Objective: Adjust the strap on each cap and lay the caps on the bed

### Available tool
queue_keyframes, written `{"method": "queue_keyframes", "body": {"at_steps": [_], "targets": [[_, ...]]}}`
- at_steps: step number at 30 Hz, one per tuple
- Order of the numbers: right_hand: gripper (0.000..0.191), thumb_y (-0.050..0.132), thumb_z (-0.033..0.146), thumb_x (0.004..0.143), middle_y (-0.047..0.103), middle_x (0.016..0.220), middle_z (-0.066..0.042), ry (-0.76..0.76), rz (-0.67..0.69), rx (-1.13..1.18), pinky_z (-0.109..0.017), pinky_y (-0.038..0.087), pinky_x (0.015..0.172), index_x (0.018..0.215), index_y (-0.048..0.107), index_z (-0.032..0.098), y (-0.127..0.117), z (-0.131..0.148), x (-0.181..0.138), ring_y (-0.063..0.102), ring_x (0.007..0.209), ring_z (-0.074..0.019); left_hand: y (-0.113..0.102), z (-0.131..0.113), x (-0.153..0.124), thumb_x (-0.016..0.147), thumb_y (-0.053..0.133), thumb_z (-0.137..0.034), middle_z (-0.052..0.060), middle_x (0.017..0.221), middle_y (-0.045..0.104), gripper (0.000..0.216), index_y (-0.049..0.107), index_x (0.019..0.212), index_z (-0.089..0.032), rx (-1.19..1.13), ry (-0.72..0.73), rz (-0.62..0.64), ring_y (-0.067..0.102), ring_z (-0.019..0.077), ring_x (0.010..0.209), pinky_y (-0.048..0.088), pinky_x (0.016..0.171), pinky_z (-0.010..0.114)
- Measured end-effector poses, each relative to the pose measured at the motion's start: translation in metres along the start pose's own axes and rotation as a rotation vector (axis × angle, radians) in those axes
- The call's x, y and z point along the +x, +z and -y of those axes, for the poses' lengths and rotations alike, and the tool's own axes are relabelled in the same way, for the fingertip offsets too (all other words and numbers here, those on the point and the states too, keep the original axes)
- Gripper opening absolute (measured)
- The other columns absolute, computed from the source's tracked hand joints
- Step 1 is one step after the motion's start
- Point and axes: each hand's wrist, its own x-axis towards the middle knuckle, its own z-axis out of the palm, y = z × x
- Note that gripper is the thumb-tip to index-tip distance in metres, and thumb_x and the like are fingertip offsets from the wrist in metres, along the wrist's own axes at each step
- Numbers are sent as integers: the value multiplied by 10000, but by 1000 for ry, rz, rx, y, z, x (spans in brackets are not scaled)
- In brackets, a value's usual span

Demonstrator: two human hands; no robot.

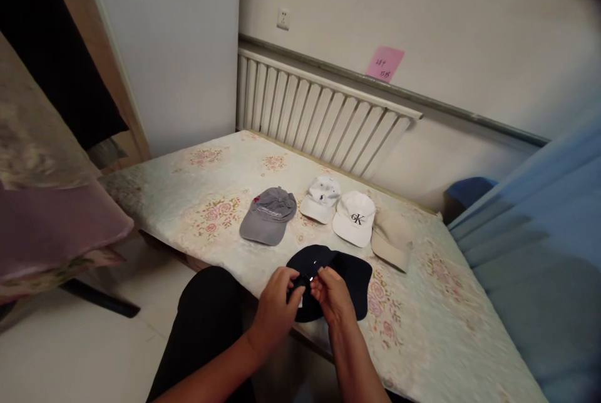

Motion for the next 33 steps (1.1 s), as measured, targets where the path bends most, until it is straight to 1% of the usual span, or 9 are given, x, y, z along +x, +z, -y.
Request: {"method": "queue_keyframes", "body": {"at_steps": [3,6,9,12,14,16,21,27,33], "targets": [[316,755,372,590,547,491,49,-11,13,-28,-161,410,406,676,521,178,-2,-2,-2,520,422,-73,0,-1,20,790,480,-233,47,889,584,178,560,939,-179,-50,-105,-9,536,148,707,450,708,301],[307,741,394,600,542,472,47,-35,18,-67,-157,399,407,680,547,170,-2,-5,-4,514,419,-72,3,-5,36,733,517,-210,36,857,620,181,603,888,-175,-83,-144,52,542,136,667,442,685,281],[298,725,410,614,546,463,42,-70,14,-121,-159,392,409,685,579,160,-3,-7,-4,504,414,-71,8,-12,43,699,517,-193,19,811,645,201,626,867,-180,-137,-191,119,550,125,643,430,642,247],[284,702,415,644,551,462,38,-111,1,-185,-154,373,407,676,594,154,-4,-9,-3,486,408,-64,14,-15,46,686,510,-195,-14,683,613,143,617,778,-180,-189,-269,174,529,112,594,393,564,212],[277,685,414,667,553,459,36,-141,-12,-229,-153,361,410,646,583,156,-6,-10,-1,479,408,-61,17,-13,46,671,515,-190,-36,604,560,86,591,708,-180,-197,-297,178,503,104,568,363,531,198],[267,671,402,683,556,460,35,-170,-22,-271,-159,360,421,627,575,159,-8,-12,0,480,414,-64,18,-11,46,666,520,-195,-48,567,524,57,575,675,-179,-194,-310,167,479,99,553,345,521,195],[181,642,339,705,565,481,39,-236,-19,-356,-184,374,455,671,601,166,-9,-14,-1,494,439,-83,17,-10,46,700,506,-235,-49,545,506,99,559,638,-179,-159,-328,150,465,98,539,335,517,198],[118,622,289,713,583,546,37,-303,8,-433,-205,365,476,739,622,174,-8,-14,-3,494,474,-98,16,-11,44,673,523,-206,-60,516,468,48,536,635,-180,-127,-375,144,450,94,513,312,495,194],[80,589,264,718,557,549,46,-353,-13,-500,-219,368,487,716,600,185,-8,-15,-5,487,490,-108,19,-6,44,679,525,-223,-59,524,464,62,529,633,-181,-135,-381,138,442,93,517,309,490,193]]}}
